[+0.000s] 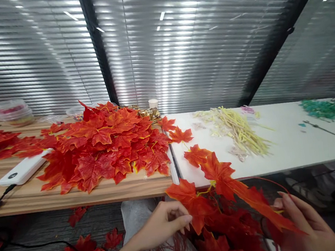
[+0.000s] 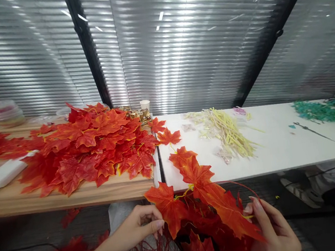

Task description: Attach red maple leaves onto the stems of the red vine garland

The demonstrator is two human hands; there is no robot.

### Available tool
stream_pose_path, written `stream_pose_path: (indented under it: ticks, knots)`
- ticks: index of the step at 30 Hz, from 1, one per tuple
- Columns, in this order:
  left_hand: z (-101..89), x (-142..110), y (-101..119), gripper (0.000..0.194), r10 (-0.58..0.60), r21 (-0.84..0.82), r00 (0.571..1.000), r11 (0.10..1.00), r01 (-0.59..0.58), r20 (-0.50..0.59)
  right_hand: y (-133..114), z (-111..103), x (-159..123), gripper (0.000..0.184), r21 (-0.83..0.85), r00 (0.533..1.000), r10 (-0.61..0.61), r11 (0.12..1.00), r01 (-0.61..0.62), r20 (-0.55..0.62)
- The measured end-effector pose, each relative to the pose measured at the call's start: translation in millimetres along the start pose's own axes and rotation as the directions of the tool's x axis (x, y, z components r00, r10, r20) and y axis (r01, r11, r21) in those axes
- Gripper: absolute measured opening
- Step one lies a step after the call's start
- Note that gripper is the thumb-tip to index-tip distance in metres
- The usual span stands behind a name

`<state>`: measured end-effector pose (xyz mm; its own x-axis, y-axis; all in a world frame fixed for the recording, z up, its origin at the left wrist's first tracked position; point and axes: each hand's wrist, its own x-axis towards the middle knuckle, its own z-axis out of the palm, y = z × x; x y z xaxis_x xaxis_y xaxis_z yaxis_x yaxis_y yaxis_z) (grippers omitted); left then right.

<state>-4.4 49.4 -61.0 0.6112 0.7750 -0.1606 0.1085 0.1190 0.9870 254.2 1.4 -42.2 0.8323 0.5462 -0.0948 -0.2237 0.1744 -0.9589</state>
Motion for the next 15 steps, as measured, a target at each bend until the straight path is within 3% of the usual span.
stream_pose_path:
  ticks: [6, 15]
  knots:
    - [3.3, 5, -1, 0.033, 0.004, -0.051, 1.000, 0.999, -0.004, 0.004, -3, 4, -6, 0.057, -0.043, 1.000, 0.019, 0.999, -0.020, -0.021]
    - [2.9, 2, -2, 0.036, -0.015, -0.090, 1.000, 0.996, 0.014, -0.009, 20, -2, -5, 0.052, -0.092, 0.993, -0.038, 0.995, 0.048, 0.112]
